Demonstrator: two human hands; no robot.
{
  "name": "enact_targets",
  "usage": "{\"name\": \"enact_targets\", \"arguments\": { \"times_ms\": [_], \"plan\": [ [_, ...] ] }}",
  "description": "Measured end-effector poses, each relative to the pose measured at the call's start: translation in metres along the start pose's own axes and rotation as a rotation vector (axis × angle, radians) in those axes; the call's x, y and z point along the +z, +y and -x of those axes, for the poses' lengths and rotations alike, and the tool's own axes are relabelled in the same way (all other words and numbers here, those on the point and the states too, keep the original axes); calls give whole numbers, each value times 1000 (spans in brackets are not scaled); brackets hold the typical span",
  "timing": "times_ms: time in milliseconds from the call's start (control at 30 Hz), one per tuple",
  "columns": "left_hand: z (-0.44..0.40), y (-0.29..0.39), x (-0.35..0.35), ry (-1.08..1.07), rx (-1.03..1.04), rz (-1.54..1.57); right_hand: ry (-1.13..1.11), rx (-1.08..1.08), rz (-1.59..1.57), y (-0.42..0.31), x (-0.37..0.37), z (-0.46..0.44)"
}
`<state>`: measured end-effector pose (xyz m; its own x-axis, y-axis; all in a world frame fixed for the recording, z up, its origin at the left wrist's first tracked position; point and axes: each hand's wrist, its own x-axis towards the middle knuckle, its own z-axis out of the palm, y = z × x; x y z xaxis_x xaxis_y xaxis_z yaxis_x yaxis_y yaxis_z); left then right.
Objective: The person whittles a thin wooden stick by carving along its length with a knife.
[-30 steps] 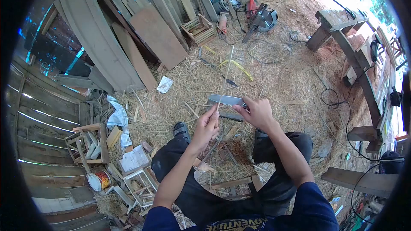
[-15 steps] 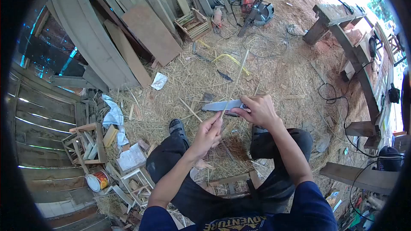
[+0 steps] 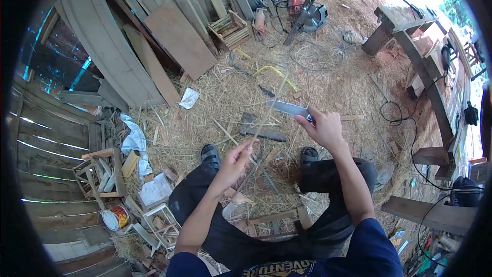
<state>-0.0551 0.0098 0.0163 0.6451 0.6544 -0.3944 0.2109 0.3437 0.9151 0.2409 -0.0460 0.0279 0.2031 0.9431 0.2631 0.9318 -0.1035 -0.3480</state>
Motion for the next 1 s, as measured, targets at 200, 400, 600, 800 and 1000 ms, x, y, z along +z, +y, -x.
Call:
{"name": "enact_targets", "arguments": {
  "times_ms": [200,400,600,800,1000],
  "plan": [
    [-20,-4,-1,90,152,-165,-101,128,-239,-11,-4,-9],
    [-27,-5,19,21,197,123,-148,118,-286,-22,-9,-5],
    [-19,24,25,-36,85,179,-206,89,-361,-27,3,-5],
    [-37,15,35,152,230,300,-226,66,-323,-25,7,-8],
    [-32,17,25,122,112,288,-177,-9,-325,-29,13,-4]
  ]
}}
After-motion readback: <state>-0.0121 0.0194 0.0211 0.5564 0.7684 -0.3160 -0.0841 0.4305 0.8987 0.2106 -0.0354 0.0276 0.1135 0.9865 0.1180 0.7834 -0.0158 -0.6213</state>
